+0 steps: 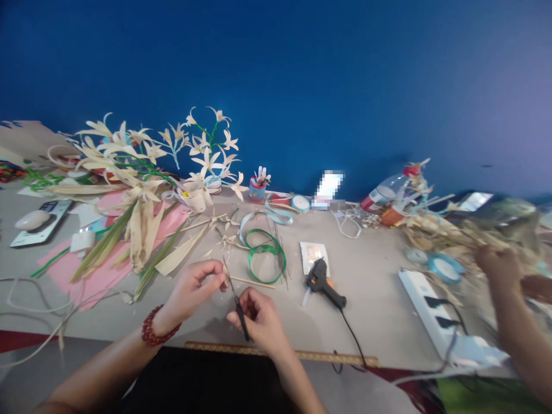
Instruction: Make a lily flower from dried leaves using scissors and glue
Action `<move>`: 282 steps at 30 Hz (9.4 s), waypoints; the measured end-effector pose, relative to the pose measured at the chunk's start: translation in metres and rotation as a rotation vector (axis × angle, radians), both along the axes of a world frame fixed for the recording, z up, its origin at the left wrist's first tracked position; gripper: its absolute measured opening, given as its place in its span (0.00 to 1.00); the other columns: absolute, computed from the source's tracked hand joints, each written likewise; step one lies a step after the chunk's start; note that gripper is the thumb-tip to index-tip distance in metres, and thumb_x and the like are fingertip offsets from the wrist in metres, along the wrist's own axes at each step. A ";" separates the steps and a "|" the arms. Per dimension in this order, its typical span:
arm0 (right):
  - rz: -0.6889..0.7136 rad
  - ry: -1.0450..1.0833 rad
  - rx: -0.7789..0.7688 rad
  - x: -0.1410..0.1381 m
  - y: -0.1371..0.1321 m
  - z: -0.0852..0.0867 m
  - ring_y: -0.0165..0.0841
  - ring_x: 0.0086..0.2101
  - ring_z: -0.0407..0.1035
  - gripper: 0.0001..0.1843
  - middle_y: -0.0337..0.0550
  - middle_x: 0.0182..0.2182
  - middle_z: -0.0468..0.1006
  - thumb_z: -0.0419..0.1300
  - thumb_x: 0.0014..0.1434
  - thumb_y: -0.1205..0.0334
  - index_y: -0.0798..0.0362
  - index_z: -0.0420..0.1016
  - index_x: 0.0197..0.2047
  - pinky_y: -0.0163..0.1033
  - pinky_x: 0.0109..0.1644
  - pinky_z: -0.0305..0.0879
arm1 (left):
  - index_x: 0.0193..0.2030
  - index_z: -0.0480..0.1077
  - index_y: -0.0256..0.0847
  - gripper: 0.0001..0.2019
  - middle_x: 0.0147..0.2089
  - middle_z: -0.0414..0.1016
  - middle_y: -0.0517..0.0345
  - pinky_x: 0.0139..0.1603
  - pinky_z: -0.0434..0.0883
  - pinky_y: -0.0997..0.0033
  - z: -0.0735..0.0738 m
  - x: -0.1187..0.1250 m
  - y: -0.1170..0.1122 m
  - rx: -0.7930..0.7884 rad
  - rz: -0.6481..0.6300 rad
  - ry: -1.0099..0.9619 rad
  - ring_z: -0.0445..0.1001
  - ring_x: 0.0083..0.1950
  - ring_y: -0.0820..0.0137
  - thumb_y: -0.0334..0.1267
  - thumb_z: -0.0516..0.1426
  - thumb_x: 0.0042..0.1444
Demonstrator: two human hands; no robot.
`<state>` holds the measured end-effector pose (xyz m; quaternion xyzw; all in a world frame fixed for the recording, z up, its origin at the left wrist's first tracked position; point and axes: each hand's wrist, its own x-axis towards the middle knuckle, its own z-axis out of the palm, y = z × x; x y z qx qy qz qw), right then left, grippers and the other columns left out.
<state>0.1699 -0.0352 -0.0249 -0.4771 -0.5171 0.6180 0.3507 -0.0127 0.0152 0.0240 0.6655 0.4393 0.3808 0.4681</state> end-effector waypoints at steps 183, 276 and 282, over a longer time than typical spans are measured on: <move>-0.117 -0.082 0.142 -0.001 0.007 0.008 0.27 0.24 0.56 0.21 0.32 0.24 0.63 0.68 0.48 0.52 0.50 0.59 0.32 0.31 0.27 0.53 | 0.30 0.65 0.38 0.07 0.30 0.66 0.60 0.33 0.62 0.74 -0.009 -0.001 -0.005 -0.188 -0.065 -0.218 0.64 0.31 0.73 0.36 0.55 0.59; 0.022 -0.374 0.134 0.031 0.004 0.025 0.25 0.20 0.49 0.23 0.28 0.18 0.55 0.67 0.50 0.50 0.51 0.56 0.24 0.30 0.21 0.45 | 0.30 0.68 0.37 0.09 0.31 0.71 0.56 0.35 0.64 0.73 0.002 -0.015 0.005 -0.125 -0.198 -0.104 0.68 0.33 0.71 0.38 0.55 0.59; -0.011 -0.373 0.131 0.030 -0.004 0.011 0.26 0.21 0.54 0.22 0.31 0.21 0.60 0.63 0.52 0.43 0.51 0.61 0.26 0.31 0.24 0.52 | 0.31 0.68 0.37 0.11 0.29 0.70 0.58 0.35 0.66 0.73 0.002 -0.015 0.004 -0.211 -0.151 -0.148 0.69 0.32 0.72 0.42 0.55 0.59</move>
